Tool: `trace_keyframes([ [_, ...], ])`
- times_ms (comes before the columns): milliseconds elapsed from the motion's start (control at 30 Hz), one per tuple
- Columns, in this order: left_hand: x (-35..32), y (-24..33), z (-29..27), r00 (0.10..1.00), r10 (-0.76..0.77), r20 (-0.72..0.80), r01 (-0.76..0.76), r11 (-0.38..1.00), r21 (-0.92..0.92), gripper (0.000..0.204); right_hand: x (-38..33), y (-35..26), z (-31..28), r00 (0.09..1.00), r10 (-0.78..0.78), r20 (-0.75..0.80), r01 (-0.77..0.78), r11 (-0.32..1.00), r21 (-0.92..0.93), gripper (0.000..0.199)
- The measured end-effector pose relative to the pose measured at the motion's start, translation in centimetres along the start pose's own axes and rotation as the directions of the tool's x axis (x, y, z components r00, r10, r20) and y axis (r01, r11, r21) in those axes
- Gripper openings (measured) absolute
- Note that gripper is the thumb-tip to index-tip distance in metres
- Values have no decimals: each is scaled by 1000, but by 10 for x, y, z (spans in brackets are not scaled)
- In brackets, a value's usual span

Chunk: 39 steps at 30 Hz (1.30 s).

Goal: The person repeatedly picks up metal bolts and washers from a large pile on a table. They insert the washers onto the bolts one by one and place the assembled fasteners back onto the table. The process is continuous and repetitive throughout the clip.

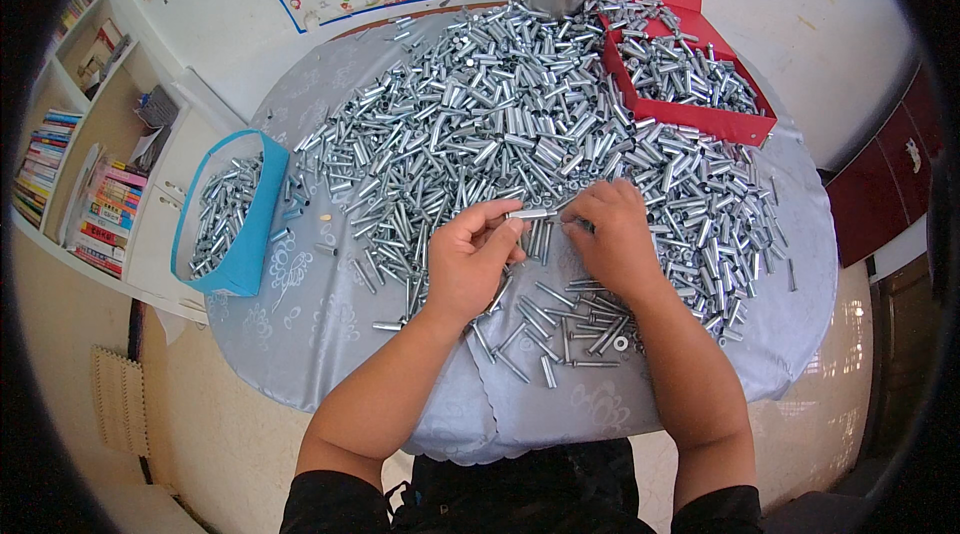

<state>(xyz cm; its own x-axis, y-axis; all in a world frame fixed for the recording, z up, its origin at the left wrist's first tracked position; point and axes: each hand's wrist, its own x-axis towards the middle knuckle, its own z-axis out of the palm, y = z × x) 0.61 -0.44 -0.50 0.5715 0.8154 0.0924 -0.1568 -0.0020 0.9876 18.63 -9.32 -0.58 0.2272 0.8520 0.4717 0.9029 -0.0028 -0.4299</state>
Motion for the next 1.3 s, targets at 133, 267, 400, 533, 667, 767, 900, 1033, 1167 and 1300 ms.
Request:
trace_keyframes([
  [133,0,4,-1,1000,-21,8,21,1000,-11,23,-1,-1,-5,994,97,-47,-85,974,209,10],
  [267,2,4,-2,999,-30,23,31,998,-57,23,-1,-6,-12,907,359,218,-401,582,708,8],
  [400,2,6,-3,998,-43,50,47,996,-81,23,-2,-5,-12,917,279,284,-390,485,783,10],
  [533,2,5,-4,995,-68,70,75,992,-104,22,-2,-8,-12,914,281,292,-395,462,794,11],
  [667,2,6,-4,992,-94,81,103,988,-118,22,-2,-7,-12,900,297,318,-422,419,804,12],
  [767,3,5,-5,991,-99,94,109,988,-112,22,-2,-8,-12,893,305,331,-435,400,807,12],
  [900,3,5,-4,990,-104,99,115,988,-106,23,-1,-10,-15,886,310,343,-450,406,795,13],
  [1033,3,6,-4,988,-106,110,120,984,-133,23,-2,-8,-14,891,303,339,-441,392,808,14],
  [1167,3,4,-4,988,-111,104,125,982,-142,23,-2,-9,-14,886,307,346,-449,385,806,14],
  [1300,3,5,-5,988,-116,102,130,982,-137,23,-3,-8,-13,892,307,333,-442,430,788,15],
])
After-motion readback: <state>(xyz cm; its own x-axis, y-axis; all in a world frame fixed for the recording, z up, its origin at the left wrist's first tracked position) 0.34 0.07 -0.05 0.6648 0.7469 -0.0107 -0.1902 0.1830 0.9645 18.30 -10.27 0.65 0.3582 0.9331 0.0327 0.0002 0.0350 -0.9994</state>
